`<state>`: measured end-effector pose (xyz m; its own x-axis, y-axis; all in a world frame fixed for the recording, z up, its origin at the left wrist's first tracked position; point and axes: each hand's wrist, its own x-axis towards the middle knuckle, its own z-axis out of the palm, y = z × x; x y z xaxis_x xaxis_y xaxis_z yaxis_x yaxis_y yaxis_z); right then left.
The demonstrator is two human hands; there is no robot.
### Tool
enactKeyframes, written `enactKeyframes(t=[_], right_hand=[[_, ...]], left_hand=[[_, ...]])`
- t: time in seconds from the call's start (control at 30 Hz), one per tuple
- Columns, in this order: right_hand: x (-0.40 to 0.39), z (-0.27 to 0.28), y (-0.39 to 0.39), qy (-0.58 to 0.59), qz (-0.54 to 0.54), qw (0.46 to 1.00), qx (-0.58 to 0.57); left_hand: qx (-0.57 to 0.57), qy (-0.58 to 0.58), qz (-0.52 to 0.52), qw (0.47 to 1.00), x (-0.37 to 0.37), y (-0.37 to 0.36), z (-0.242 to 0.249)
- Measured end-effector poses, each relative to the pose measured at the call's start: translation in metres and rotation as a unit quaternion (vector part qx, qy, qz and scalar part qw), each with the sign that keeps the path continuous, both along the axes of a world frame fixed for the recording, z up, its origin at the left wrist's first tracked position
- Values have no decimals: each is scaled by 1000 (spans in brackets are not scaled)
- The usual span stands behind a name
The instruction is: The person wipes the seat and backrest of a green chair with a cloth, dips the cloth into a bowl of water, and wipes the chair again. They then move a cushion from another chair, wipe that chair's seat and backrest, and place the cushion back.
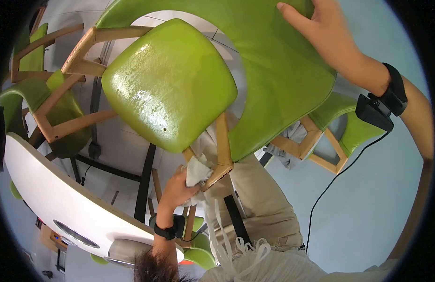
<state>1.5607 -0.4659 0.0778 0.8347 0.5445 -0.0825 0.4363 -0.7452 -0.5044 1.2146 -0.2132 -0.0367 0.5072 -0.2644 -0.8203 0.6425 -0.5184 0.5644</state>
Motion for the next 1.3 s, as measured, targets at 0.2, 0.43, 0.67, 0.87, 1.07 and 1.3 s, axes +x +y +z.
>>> enactKeyframes(t=[0.2, 0.43, 0.67, 0.87, 1.07, 1.3], right_hand=[[-6, -4, 5, -28, 10, 1000, 8], [-1, -1, 2, -11, 16, 1000, 5], [-7, -1, 8, 57, -43, 993, 99], [-10, 9, 12, 27, -47, 998, 14], [-6, 2, 1, 31, -65, 997, 15], [-2, -4, 4, -19, -45, 997, 61]], left_hand=[[92, -9, 29, 995, -56, 12, -86], [205, -18, -57, 977, -35, 5, -118], [203, -67, -6, 977, 3, -2, -39], [-102, -88, 181, 974, -24, 0, 51], [-189, -60, -27, 980, -73, -66, 59], [33, -133, -13, 990, -87, -120, 9]])
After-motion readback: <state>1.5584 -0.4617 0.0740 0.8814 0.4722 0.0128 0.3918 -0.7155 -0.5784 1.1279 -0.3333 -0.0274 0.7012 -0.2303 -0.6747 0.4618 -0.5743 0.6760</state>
